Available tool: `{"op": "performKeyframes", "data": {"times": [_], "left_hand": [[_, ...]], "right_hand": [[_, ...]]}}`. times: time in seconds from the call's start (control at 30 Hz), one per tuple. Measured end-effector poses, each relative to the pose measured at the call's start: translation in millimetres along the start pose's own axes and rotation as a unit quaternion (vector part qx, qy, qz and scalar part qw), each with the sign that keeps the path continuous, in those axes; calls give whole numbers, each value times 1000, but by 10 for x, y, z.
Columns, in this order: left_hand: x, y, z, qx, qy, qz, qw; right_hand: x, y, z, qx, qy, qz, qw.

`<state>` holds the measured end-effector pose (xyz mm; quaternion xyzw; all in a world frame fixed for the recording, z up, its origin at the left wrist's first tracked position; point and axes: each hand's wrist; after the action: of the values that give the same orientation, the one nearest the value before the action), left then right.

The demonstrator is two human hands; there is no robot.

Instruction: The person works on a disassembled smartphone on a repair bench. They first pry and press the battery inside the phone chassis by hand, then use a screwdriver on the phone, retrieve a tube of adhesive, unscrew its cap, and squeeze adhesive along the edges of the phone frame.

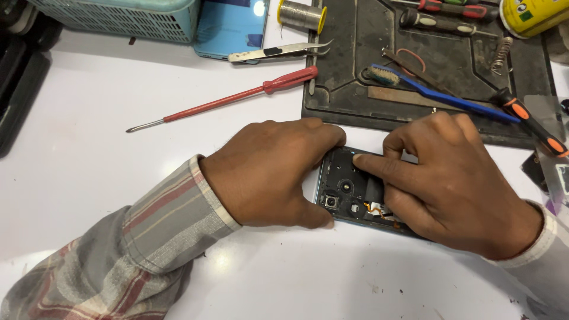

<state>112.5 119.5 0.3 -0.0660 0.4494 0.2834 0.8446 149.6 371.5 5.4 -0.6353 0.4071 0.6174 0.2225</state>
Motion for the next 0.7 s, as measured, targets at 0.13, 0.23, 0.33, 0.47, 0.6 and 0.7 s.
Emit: {"op": "performKeyframes", "data": {"times": [0.13,0.23,0.33,0.47,0.6,0.7], "left_hand": [[9,17,11,0,-10,-3,1000],[14,34,51,2,-13,3,1000],[16,87,100,-42,-26,-32,998],[13,97,181,-9,-26,-9,1000],[0,82,195,-12,-22,-13,1000],[5,87,171,-53,-31,-47,997]], "right_hand": [[9,20,-38,-3,14,-3,1000],[11,-14,-56,1,15,-1,1000],[-1,-52,-55,-5,18,7,1000],[-77,-104,-41,-8,-1,10,1000],[-137,-133,-21,-11,-7,20,1000],[-128,-125,-9,-8,-8,11,1000]]}}
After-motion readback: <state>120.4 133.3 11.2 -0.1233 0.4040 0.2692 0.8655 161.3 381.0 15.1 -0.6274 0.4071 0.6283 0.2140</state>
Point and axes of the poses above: each hand's wrist, its own y-axis towards the middle knuckle, its own x-axis out of the palm, z = x × y, and after that the axes turned 10 degrees about x, right-handed
